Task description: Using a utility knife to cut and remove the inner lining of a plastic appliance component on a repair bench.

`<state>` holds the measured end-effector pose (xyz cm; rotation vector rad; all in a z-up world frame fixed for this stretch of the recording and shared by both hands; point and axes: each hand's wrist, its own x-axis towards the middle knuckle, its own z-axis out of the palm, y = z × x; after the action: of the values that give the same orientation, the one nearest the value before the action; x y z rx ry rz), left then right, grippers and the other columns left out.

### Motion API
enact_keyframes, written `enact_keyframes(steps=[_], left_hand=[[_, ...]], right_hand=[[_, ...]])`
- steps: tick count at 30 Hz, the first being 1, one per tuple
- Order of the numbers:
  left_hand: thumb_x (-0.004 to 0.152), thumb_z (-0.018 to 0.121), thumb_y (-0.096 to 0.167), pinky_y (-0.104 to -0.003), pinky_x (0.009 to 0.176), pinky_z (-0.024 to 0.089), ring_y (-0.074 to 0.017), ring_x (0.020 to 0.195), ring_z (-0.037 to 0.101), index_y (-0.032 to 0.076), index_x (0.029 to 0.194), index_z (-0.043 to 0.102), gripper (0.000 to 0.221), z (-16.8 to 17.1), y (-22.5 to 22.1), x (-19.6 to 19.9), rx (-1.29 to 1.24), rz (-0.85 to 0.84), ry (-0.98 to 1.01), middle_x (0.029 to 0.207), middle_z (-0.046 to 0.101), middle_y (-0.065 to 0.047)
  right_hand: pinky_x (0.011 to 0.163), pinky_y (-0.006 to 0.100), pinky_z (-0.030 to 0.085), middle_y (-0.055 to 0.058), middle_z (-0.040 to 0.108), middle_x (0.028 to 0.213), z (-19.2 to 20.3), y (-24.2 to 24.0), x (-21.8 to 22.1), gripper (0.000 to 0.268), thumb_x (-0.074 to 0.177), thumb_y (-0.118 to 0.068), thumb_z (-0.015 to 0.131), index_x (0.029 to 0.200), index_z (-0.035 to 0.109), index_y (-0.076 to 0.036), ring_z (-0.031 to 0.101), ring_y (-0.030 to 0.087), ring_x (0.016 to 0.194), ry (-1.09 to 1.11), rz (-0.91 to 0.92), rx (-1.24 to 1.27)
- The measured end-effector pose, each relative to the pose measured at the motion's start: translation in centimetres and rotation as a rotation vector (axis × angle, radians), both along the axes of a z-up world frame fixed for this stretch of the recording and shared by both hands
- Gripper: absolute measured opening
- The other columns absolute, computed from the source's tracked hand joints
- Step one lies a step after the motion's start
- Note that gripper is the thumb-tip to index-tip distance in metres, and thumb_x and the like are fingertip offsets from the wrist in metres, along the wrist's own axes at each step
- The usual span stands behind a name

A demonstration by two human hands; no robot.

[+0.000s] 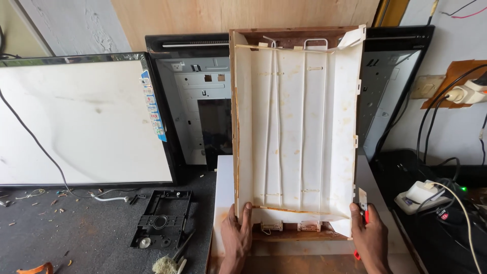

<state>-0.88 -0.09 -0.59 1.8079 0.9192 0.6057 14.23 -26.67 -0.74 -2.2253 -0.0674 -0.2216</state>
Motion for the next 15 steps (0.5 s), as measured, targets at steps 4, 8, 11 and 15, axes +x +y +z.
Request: enact_keyframes(steps=[4, 8, 11, 15], left_hand=[[0.092, 0.047, 0.064, -0.040, 0.060, 0.042, -0.0276, 0.057, 0.054, 0.014, 0.089, 0.068, 0.054, -0.2, 0.2, 0.3, 0.034, -0.010, -0.004, 0.061, 0.066, -0.012], [0.093, 0.048, 0.063, -0.039, 0.058, 0.043, -0.0257, 0.054, 0.054, 0.012, 0.086, 0.064, 0.054, -0.7, 0.1, -0.1, 0.041, -0.018, -0.042, 0.060, 0.066, -0.012], [0.093, 0.047, 0.064, -0.038, 0.060, 0.043, -0.0253, 0.056, 0.054, 0.012, 0.085, 0.063, 0.054, -0.7, -0.2, -0.4, 0.023, -0.023, -0.037, 0.059, 0.063, -0.010], [0.093, 0.046, 0.064, -0.037, 0.059, 0.043, -0.0244, 0.054, 0.053, 0.012, 0.083, 0.063, 0.056, -0.5, 0.1, -0.3, 0.035, -0.021, -0.040, 0.057, 0.061, -0.011]], right_hand=[[0.062, 0.044, 0.042, 0.012, 0.056, 0.060, -0.3, 0.1, 0.3, 0.044, 0.105, -0.043, 0.055, 0.084, 0.047, -0.006, 0.054, 0.032, 0.058, -0.070, 0.003, -0.010], [0.056, 0.042, 0.041, 0.009, 0.055, 0.062, 0.0, -0.2, -0.1, 0.046, 0.106, -0.048, 0.051, 0.086, 0.049, -0.007, 0.053, 0.026, 0.056, -0.036, 0.034, -0.036], [0.054, 0.040, 0.040, 0.007, 0.052, 0.060, 0.5, -0.7, -0.8, 0.047, 0.105, -0.050, 0.051, 0.085, 0.047, -0.008, 0.052, 0.024, 0.054, -0.013, 0.046, -0.020], [0.054, 0.040, 0.044, 0.009, 0.057, 0.064, 1.2, -0.4, -0.8, 0.045, 0.103, -0.052, 0.052, 0.092, 0.055, -0.009, 0.060, 0.026, 0.057, 0.093, 0.046, 0.017]])
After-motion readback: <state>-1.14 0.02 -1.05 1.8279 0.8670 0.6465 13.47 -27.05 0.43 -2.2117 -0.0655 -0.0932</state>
